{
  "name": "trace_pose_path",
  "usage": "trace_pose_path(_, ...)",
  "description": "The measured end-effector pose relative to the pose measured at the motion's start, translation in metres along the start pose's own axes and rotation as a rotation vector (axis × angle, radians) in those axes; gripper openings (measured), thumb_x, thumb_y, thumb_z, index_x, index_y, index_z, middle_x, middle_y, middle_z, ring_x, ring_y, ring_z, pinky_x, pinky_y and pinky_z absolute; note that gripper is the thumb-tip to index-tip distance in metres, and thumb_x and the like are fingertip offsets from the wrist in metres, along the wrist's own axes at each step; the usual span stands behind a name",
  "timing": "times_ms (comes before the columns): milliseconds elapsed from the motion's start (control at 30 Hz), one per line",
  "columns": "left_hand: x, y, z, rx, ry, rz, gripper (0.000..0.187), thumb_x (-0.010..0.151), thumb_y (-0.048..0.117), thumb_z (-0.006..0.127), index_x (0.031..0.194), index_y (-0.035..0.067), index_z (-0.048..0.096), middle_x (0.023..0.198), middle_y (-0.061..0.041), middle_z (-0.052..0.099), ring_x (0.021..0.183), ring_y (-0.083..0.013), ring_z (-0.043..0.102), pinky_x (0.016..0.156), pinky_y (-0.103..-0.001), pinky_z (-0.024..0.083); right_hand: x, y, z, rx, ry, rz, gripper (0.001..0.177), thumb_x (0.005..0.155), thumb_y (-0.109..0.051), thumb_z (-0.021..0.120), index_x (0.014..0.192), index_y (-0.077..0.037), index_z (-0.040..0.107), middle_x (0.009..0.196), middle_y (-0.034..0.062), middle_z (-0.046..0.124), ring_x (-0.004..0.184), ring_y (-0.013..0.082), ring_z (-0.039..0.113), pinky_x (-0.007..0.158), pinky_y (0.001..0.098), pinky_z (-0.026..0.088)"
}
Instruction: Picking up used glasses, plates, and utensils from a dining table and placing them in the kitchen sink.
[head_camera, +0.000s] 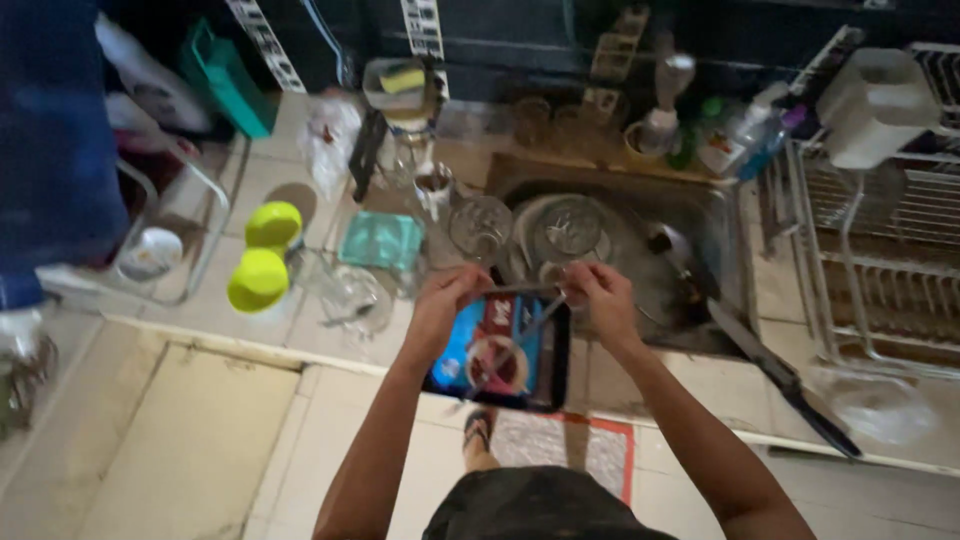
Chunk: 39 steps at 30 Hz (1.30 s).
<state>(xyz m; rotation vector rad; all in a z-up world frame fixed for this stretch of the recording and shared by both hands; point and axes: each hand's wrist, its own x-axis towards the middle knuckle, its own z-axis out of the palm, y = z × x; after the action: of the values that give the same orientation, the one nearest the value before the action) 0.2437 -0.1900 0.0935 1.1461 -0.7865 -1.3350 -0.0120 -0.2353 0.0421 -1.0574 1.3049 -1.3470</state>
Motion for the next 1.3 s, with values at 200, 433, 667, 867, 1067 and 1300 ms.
trace_pose_path(200, 0.087, 0.045, -0.033, 0.031, -0.044, -0.132, 0.026, 0.095, 0.027, 0.074, 0.103, 0.003, 0.078, 0.097, -0.009, 0.072, 0.094, -0.0186, 0.068, 0.099, -0.037, 0.057, 0.047, 0.0, 0.056, -0.009, 0.032, 0.119, 0.037, 0.101, -0.029, 0.074, 0.115, 0.004, 0.07, 0.108, 0.0278, 0.072, 0.096, 0.0384, 0.073, 0.082, 0.0504, 0.062)
trace_pose_path(433, 0.236, 0.046, -0.054, 0.253, -0.152, -0.123, 0.048, 0.096, 0.044, 0.073, 0.122, 0.004, 0.073, 0.122, -0.018, 0.071, 0.122, -0.0305, 0.066, 0.106, -0.044, 0.052, 0.117, 0.019, 0.114, -0.005, -0.01, 0.189, 0.051, 0.099, -0.031, 0.075, 0.127, 0.01, 0.063, 0.12, 0.0305, 0.066, 0.106, 0.0398, 0.07, 0.089, 0.0527, 0.06)
trace_pose_path(667, 0.346, 0.043, -0.046, 0.627, -0.11, -0.157, 0.037, 0.085, 0.045, 0.069, 0.103, 0.015, 0.08, 0.117, -0.013, 0.068, 0.119, -0.0302, 0.061, 0.102, -0.046, 0.046, 0.175, 0.035, 0.141, 0.038, -0.052, 0.339, 0.053, 0.1, -0.024, 0.069, 0.136, 0.013, 0.056, 0.136, 0.0364, 0.053, 0.123, 0.0471, 0.059, 0.098, 0.0561, 0.055)
trace_pose_path(867, 0.44, -0.028, -0.075, 1.024, -0.127, -0.048, 0.032, 0.082, 0.04, 0.057, 0.072, 0.015, 0.075, 0.078, -0.01, 0.072, 0.087, -0.0293, 0.072, 0.087, -0.042, 0.053, 0.233, 0.109, 0.149, 0.102, -0.086, 0.451, 0.067, 0.097, -0.033, 0.074, 0.143, 0.009, 0.05, 0.145, 0.0314, 0.049, 0.131, 0.0457, 0.054, 0.106, 0.0555, 0.051)
trace_pose_path(1067, 0.487, -0.094, -0.101, 1.209, -0.313, 0.05, 0.034, 0.09, 0.038, 0.062, 0.105, 0.011, 0.075, 0.11, -0.014, 0.074, 0.115, -0.0314, 0.068, 0.103, -0.05, 0.052, 0.244, 0.112, 0.17, 0.066, 0.027, 0.58, 0.074, 0.092, -0.039, 0.081, 0.146, 0.002, 0.05, 0.144, 0.0287, 0.052, 0.13, 0.0428, 0.056, 0.106, 0.0586, 0.051)
trace_pose_path(1300, 0.529, -0.164, -0.113, 1.882, -0.484, 0.571, 0.022, 0.093, 0.033, 0.059, 0.098, 0.018, 0.075, 0.097, -0.006, 0.073, 0.102, -0.0305, 0.07, 0.087, -0.044, 0.06, 0.259, 0.173, 0.182, -1.486, -0.591, 0.249, 0.071, 0.09, -0.053, 0.074, 0.143, -0.01, 0.054, 0.137, 0.009, 0.062, 0.129, 0.0258, 0.06, 0.108, 0.037, 0.05)
